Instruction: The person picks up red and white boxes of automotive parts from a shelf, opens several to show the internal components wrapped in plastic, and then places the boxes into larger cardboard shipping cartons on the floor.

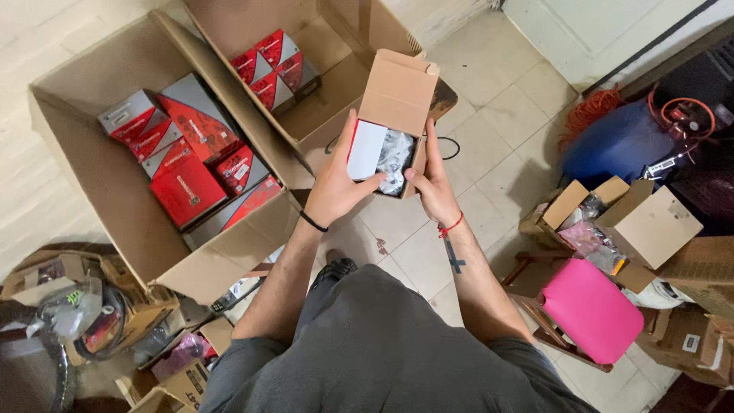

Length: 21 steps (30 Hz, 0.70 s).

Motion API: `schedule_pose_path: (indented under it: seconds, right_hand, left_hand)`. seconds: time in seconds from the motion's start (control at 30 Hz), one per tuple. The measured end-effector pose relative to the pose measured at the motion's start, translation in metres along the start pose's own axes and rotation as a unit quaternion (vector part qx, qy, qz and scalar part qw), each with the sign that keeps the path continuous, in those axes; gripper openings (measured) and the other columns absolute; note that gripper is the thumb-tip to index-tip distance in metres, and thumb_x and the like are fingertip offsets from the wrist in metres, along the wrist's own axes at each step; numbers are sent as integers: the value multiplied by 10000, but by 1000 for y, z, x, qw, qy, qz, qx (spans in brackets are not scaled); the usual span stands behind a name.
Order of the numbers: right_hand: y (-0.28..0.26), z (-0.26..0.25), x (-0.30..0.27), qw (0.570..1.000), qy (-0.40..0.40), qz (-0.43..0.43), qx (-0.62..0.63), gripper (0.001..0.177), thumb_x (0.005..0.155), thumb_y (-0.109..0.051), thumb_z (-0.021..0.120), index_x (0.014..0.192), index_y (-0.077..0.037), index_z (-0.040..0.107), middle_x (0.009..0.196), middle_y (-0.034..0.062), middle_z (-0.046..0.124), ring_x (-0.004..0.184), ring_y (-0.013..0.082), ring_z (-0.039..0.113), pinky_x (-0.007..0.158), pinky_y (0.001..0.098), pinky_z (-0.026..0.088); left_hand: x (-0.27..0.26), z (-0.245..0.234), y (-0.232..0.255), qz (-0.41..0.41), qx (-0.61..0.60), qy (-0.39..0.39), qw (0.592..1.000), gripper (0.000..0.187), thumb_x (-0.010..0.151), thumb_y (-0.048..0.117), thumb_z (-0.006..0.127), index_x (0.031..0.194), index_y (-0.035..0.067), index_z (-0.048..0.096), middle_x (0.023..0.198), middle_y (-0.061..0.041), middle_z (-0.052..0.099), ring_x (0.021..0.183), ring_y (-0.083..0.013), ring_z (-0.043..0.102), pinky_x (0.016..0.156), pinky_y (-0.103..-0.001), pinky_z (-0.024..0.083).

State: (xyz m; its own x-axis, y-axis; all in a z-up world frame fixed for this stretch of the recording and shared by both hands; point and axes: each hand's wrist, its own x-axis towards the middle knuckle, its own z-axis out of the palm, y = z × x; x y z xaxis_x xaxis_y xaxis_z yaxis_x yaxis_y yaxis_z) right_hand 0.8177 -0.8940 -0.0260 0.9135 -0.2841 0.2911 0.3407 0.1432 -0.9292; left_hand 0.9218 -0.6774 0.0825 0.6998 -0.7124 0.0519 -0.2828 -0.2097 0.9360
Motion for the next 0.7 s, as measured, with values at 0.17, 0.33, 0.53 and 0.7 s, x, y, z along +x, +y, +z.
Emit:
schedule_pose_path:
  seconds: [0.17,0.33,0.53,0.7]
  right_hand:
    - [8,-3,18,999,28,-22,27,1045,1029,-165,747,1841,-240,94,1880,175,186,1717,338,248,1386,513,323]
    - [28,6,50,995,49,-49,71,1078,998,-222,790,1837,-210,113,1868,178,223,1695,357,316,1357,516,393]
    - [36,17,76,996,89,-28,-1,1102,975,-96,765,1841,-290,112,1872,140,229,1612,265,462,1240,390,545]
    - [48,30,92,990,133,24,-44,1111,973,1,728,1832,-342,113,1892,177,199,1349,230,685,841,220,674]
  left_hand:
    - [34,-1,-68,89,-242,53,965,812,1146,472,535,1818,154,209,1833,-304,251,1659,-514,283,1342,-659,295]
    - [56,-11,-93,62,-390,78,915,754,1170,304,531,1815,206,154,1832,-285,234,1684,-463,287,1371,-430,379]
    - [74,-75,-70,346,249,242,872,199,1132,129,656,1225,-28,734,1413,-235,618,1424,-526,510,1203,-620,433]
    - [91,-82,-70,300,457,-74,834,785,843,109,923,1544,232,593,1707,-79,437,1604,-302,382,1271,-504,408]
